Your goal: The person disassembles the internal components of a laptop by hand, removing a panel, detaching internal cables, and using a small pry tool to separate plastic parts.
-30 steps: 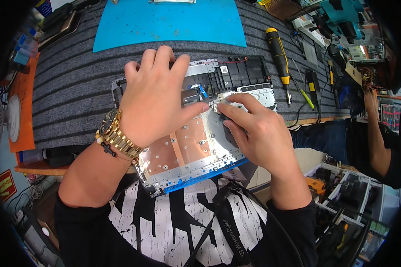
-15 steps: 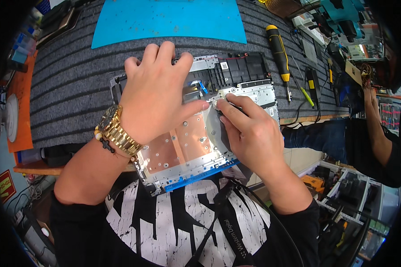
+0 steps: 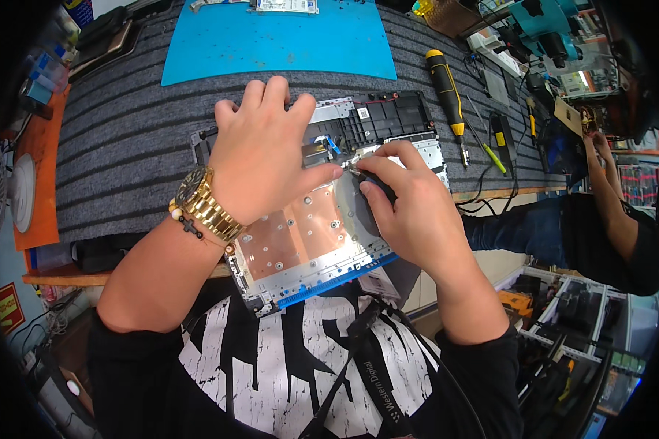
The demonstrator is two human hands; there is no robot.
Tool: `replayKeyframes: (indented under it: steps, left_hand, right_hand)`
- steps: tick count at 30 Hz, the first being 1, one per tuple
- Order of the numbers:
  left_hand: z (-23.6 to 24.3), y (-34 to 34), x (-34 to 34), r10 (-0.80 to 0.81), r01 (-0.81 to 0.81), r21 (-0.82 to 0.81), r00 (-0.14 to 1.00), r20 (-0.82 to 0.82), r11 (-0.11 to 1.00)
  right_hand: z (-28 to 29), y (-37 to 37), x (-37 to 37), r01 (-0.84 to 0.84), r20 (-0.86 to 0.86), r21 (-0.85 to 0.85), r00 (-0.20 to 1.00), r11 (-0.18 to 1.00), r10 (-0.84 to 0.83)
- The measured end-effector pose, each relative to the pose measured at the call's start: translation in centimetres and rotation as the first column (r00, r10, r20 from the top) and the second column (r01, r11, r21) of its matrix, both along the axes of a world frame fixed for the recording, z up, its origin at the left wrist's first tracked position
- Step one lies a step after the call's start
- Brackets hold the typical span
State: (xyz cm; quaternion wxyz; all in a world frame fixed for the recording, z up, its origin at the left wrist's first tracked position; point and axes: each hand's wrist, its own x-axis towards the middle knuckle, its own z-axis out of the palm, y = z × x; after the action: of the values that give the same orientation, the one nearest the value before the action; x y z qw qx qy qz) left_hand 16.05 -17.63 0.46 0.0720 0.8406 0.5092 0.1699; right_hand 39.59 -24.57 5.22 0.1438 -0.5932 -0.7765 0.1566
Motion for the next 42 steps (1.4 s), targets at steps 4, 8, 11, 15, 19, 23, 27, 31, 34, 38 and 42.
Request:
replayKeyframes:
  steps: [4, 8, 11, 15, 19, 23, 27, 31, 34, 38, 42]
  left_hand:
    - [-0.4, 0.0, 0.0, -0.001, 0.001, 0.008, 1.000, 0.010, 1.000]
    - [-0.6, 0.0, -0.1, -0.002, 0.002, 0.023, 1.000, 0.011, 1.000]
    - [-0.7, 0.0, -0.1, 0.002, -0.003, 0.033, 1.000, 0.008, 0.999]
    - [-0.7, 0.1, -0.3, -0.008, 0.007, 0.037, 1.000, 0.026, 0.999]
    - [-0.8, 0.0, -0.2, 0.002, -0.005, 0.078, 0.999, 0.038, 0.997]
    - [-1.0, -0.1, 0.0, 0.007, -0.011, 0.099, 0.999, 0.040, 0.995]
    - [-1.2, 0.0, 0.0, -0.001, -0.006, 0.112, 0.998, 0.066, 0.994]
    - [-1.2, -0.1, 0.0, -0.001, -0.007, 0.108, 0.997, 0.071, 0.994]
    - [-1.2, -0.1, 0.0, -0.001, -0.007, 0.112, 0.998, 0.070, 0.994]
    - [-1.2, -0.1, 0.0, 0.002, -0.008, 0.114, 0.999, 0.052, 0.993]
    - [-0.9, -0.1, 0.0, 0.004, -0.008, 0.079, 0.999, 0.051, 0.997]
  right_hand:
    - [0.0, -0.3, -0.4, -0.020, 0.087, -0.014, 0.996, 1.000, 0.021]
    - [-0.3, -0.2, -0.4, -0.078, 0.187, 0.010, 0.980, 0.997, 0.075]
    - [-0.2, 0.0, -0.1, -0.067, 0.128, 0.025, 0.990, 0.997, 0.063]
    - [1.1, -0.7, 1.3, -0.103, -0.057, -0.097, 0.994, 0.990, 0.097]
    - [2.0, -1.6, 2.4, -0.159, -0.197, -0.219, 0.973, 0.963, 0.116]
    - [2.2, -1.5, 2.7, -0.141, -0.241, -0.209, 0.967, 0.968, 0.089]
    - [1.9, -1.2, 2.4, -0.011, -0.229, -0.230, 0.973, 0.973, -0.043]
    - [1.0, -0.1, 2.3, -0.062, -0.066, -0.033, 0.996, 0.998, 0.060]
    - [0.7, -0.1, 2.5, -0.065, -0.021, -0.027, 0.998, 0.998, 0.065]
    - [0.2, 0.0, 2.4, -0.097, -0.014, 0.018, 0.995, 0.995, 0.097]
    - [0.0, 0.2, 2.4, -0.096, -0.022, 0.017, 0.995, 0.995, 0.096]
